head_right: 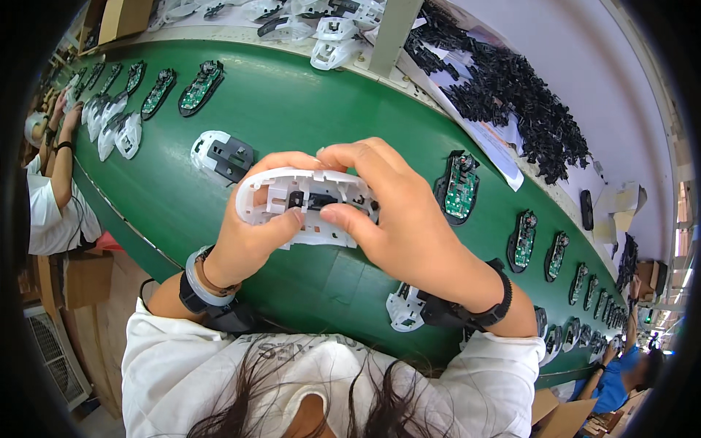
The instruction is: The person assembles electronic devices on a green workbench. They repeatedly pick up white plastic casings and small black components, insert the components into the casings, and place the assembled units back on the table. The process involves handling multiple identical units in a repetitive sequence.
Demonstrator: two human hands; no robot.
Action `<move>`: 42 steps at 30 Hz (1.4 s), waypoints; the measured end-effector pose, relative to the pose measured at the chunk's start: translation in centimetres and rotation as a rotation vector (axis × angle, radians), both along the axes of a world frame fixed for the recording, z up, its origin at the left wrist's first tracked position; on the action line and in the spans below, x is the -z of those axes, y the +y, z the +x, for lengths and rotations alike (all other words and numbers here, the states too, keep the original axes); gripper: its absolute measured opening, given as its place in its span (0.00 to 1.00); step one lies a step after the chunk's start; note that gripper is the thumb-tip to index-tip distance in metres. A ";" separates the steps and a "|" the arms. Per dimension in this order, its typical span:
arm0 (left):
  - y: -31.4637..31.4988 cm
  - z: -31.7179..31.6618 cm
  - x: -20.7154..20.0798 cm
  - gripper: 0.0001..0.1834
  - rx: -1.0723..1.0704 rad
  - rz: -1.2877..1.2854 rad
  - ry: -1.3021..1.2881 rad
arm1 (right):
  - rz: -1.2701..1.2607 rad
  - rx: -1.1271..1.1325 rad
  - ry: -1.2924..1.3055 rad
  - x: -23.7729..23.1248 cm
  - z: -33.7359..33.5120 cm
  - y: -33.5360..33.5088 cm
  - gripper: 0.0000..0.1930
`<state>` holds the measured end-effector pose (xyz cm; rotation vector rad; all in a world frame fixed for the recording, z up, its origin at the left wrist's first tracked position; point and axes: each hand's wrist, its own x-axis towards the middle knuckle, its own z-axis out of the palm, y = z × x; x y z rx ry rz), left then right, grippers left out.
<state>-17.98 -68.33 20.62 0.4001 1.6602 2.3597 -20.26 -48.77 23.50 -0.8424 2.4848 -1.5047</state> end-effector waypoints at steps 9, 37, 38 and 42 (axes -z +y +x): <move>-0.3 0.3 0.2 0.27 0.007 -0.062 0.030 | 0.035 -0.059 -0.042 -0.6 0.4 -0.5 0.18; -1.9 -1.8 0.4 0.41 0.426 0.210 -0.495 | 0.718 0.678 0.504 6.0 -12.3 18.0 0.16; -1.8 -1.5 1.6 0.48 0.396 0.104 -0.292 | 0.679 0.692 0.398 7.5 -14.0 19.1 0.17; -1.6 -1.2 1.3 0.47 0.333 0.154 -0.379 | 0.806 0.697 0.537 10.9 -15.8 20.3 0.16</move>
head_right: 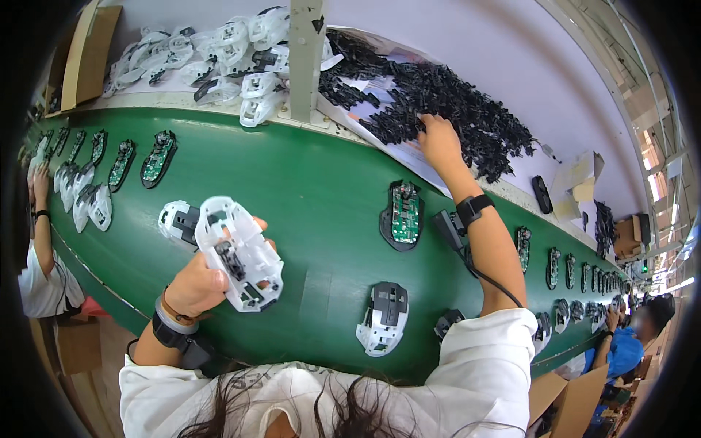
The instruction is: The person assembles electronic devices on a green workbench. They repeatedly pick up white plastic casings and small black components, insert the components into the casings, and place the assembled units back on the table. The process involves handling multiple identical units in a repetitive sequence.
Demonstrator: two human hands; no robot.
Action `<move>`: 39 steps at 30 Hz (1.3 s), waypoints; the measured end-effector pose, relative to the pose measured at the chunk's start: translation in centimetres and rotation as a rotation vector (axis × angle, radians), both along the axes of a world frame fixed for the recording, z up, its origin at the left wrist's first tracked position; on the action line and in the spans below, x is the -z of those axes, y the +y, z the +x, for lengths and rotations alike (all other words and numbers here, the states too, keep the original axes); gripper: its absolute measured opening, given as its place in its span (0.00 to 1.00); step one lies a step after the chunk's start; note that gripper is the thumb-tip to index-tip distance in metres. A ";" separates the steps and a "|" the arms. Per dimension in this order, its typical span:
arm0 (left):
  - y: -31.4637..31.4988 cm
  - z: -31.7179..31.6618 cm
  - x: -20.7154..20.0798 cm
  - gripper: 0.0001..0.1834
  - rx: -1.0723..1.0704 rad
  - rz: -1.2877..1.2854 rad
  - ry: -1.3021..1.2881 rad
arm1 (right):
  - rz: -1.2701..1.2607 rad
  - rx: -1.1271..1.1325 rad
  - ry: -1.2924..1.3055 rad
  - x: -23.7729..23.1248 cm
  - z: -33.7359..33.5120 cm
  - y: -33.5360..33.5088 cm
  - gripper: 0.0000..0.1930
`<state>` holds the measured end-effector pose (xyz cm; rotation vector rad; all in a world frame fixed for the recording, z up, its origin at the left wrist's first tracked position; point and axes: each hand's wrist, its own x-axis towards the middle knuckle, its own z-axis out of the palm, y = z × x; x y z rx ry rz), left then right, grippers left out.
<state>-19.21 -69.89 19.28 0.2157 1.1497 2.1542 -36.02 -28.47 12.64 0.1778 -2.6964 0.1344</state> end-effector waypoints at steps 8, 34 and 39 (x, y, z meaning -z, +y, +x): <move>-0.3 0.1 -1.0 0.34 -0.064 -0.066 -0.089 | -0.084 0.053 0.002 -2.3 1.2 -1.8 0.14; -1.9 -1.5 -2.1 0.41 0.233 -0.274 0.116 | 0.205 -1.138 0.229 -11.5 15.5 -20.7 0.19; -1.9 -1.5 -1.8 0.37 0.234 -0.236 0.072 | 0.251 -1.128 0.283 -11.6 15.4 -20.2 0.19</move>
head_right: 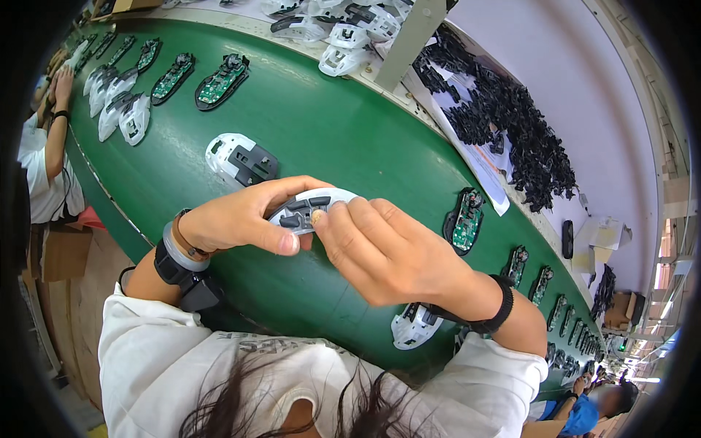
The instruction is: The person assembles electronic devices on a green workbench. They repeatedly pick up white plastic casings and small black components, insert the components into the casings, and place the assembled units back on the table. The process involves handling multiple identical units in a repetitive sequence.
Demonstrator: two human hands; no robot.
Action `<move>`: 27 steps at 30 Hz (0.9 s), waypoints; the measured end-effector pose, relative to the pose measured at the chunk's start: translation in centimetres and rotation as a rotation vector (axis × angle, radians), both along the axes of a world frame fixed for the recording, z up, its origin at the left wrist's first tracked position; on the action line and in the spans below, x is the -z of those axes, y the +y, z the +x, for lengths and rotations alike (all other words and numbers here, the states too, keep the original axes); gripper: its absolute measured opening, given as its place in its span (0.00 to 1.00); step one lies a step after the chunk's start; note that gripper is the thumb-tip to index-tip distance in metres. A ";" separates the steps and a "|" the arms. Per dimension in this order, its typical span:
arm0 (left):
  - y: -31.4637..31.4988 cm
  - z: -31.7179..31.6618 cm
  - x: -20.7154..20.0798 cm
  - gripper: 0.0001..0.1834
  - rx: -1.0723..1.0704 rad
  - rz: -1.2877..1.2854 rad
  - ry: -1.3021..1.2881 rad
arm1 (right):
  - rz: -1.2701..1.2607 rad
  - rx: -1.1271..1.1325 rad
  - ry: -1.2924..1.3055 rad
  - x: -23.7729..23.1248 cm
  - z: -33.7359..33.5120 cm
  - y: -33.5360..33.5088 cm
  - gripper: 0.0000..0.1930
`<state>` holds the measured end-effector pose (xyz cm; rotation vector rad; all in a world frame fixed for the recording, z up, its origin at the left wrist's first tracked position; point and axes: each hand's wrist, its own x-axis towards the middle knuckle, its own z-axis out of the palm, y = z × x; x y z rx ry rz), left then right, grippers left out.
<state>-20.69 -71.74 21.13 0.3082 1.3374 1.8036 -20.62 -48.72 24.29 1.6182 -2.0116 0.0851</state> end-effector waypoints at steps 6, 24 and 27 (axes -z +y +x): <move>0.4 0.0 0.0 0.27 -0.097 -0.097 0.031 | -0.080 0.052 -0.332 0.0 -0.4 -0.6 0.14; 1.0 0.8 0.8 0.32 -0.251 -0.392 0.855 | -0.340 0.394 -1.127 4.1 1.2 -1.7 0.39; 1.4 0.8 1.5 0.37 -0.177 -0.388 0.771 | -0.256 0.494 -1.122 4.8 2.6 -1.2 0.42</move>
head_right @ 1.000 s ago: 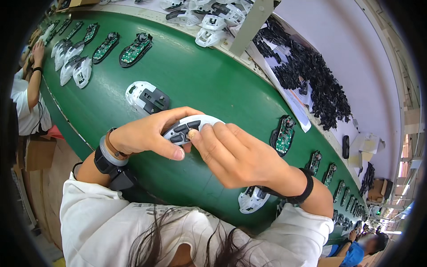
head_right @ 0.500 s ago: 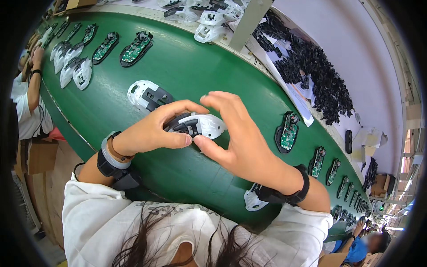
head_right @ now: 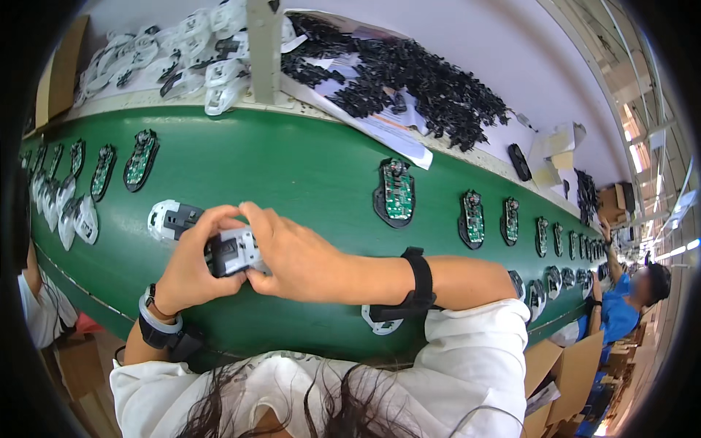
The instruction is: The person assembles electronic devices on a green workbench. They repeatedly pick up white plastic casings and small black components, insert the components into the casings, and place the assembled units back on the table. The process involves handling multiple identical units in a repetitive sequence.
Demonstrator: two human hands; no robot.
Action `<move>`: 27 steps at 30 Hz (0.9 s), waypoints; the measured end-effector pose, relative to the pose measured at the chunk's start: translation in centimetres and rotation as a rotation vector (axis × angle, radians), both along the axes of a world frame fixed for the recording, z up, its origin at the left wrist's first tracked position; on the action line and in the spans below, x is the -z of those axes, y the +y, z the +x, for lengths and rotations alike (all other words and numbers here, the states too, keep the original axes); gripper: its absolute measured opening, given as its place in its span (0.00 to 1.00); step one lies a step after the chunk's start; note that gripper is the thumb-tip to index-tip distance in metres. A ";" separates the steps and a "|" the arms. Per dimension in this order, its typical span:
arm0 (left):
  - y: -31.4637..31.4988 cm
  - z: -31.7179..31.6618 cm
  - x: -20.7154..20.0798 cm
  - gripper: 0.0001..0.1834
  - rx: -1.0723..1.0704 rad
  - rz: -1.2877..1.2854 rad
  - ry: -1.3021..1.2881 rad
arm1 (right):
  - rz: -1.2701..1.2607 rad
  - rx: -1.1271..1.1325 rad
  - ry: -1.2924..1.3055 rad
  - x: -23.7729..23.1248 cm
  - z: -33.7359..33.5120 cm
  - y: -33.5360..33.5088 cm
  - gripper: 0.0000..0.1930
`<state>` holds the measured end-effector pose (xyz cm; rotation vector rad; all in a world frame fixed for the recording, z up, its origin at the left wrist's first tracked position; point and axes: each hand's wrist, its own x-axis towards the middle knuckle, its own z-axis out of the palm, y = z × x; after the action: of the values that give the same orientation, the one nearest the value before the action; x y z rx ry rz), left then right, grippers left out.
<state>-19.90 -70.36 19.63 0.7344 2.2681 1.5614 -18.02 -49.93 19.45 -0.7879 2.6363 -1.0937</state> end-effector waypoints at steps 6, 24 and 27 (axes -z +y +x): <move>0.1 -0.2 -1.9 0.39 0.608 -0.285 0.183 | 0.059 0.026 0.131 -2.8 2.3 7.1 0.32; -5.8 -3.1 -3.2 0.48 0.231 -0.760 0.415 | 0.515 1.081 0.407 7.3 -11.9 30.8 0.10; -5.4 -3.2 -3.3 0.50 0.155 -0.787 0.285 | 0.431 1.094 0.406 6.9 -11.8 31.2 0.12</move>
<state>-23.14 -75.74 22.90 0.8869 2.6408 0.4191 -29.84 -18.73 12.52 0.6947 3.5129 -0.4288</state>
